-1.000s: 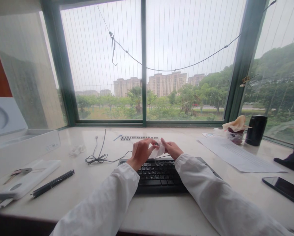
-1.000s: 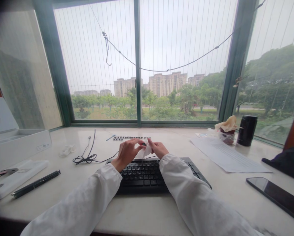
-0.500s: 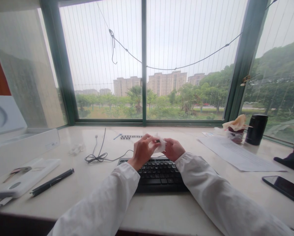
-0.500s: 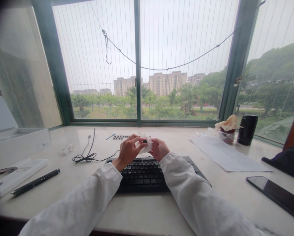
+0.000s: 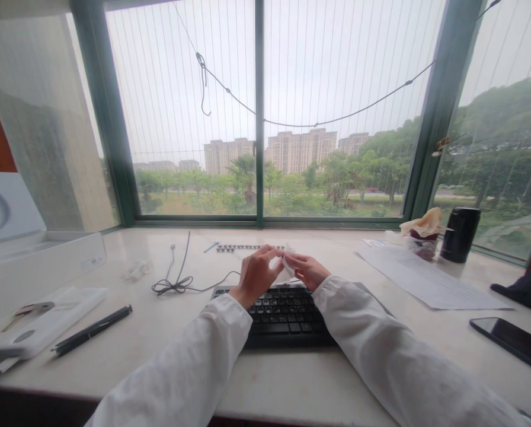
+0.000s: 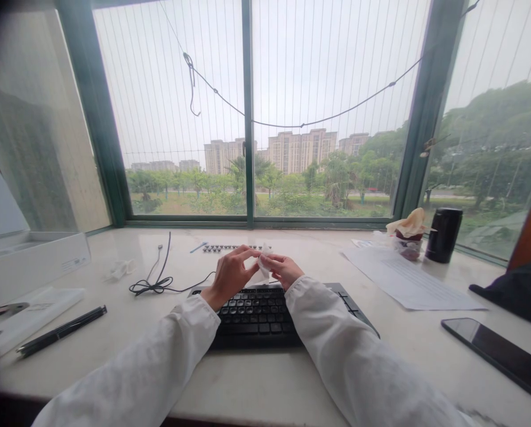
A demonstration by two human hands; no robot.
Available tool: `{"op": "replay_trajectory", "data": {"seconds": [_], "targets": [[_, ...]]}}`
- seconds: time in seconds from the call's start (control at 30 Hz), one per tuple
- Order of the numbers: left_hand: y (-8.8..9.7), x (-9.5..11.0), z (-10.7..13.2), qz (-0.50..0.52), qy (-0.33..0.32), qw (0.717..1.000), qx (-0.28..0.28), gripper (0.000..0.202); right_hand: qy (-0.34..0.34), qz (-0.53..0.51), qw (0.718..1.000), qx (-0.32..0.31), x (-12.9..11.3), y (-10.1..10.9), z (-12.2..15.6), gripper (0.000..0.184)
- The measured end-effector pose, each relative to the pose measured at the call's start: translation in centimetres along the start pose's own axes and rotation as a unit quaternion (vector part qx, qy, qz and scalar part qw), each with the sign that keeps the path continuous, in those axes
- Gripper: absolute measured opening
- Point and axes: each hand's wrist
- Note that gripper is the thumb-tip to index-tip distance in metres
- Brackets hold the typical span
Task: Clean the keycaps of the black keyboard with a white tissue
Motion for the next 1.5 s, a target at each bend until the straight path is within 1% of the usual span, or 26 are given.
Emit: {"op": "replay_trajectory", "data": {"seconds": [0.07, 0.17, 0.43, 0.53, 0.67, 0.77, 0.9, 1.0, 1.13, 1.27, 1.5], "targets": [[0.0, 0.0, 0.0, 0.007, -0.001, 1.000, 0.009, 0.020, 0.006, -0.002, 1.000, 0.003, -0.1, -0.1, 0.0, 0.052], [0.1, 0.0, 0.0, 0.012, -0.002, 1.000, 0.028, 0.017, 0.010, -0.011, 1.000, 0.000, -0.2, -0.2, 0.1, 0.051], [0.0, 0.1, 0.0, 0.031, -0.006, 0.998, 0.056, 0.018, -0.012, -0.074, 0.997, 0.003, 0.0, -0.3, 0.1, 0.033], [0.0, 0.1, 0.0, 0.038, -0.010, 0.997, 0.060, 0.017, -0.028, -0.091, 0.996, 0.001, 0.2, -0.4, 0.0, 0.030], [0.0, 0.2, 0.1, 0.034, -0.010, 0.998, 0.060, 0.015, -0.037, -0.079, 0.996, -0.011, 0.3, -0.4, -0.1, 0.035], [0.1, 0.2, 0.1, 0.013, 0.000, 0.998, 0.057, 0.013, -0.017, -0.051, 0.999, -0.007, 0.3, -0.4, -0.1, 0.043], [-0.1, 0.0, 0.0, -0.017, 0.012, 0.999, 0.035, 0.011, -0.002, 0.011, 0.999, 0.034, 0.4, -0.2, -0.3, 0.055], [-0.3, -0.2, 0.0, -0.022, 0.018, 0.999, 0.020, 0.011, 0.010, 0.055, 0.996, 0.071, 0.6, 0.1, -0.6, 0.060], [-0.4, -0.2, 0.0, -0.024, 0.028, 0.999, 0.014, 0.015, 0.047, 0.094, 0.991, 0.086, 0.8, 0.5, -0.8, 0.061], [-0.3, -0.1, 0.0, -0.029, 0.037, 0.999, 0.013, 0.017, 0.058, 0.082, 0.990, 0.097, 0.9, 0.4, -0.8, 0.060], [-0.4, -0.1, 0.0, -0.033, 0.038, 0.999, 0.006, 0.022, 0.104, 0.086, 0.988, 0.072, 0.9, 0.4, -0.9, 0.058]]}}
Point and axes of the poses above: each hand's wrist, its own z-axis away from the middle knuckle, its own y-axis out of the back of the hand, x = y × z, and after that the axes turned 3 degrees about -z, right-handed
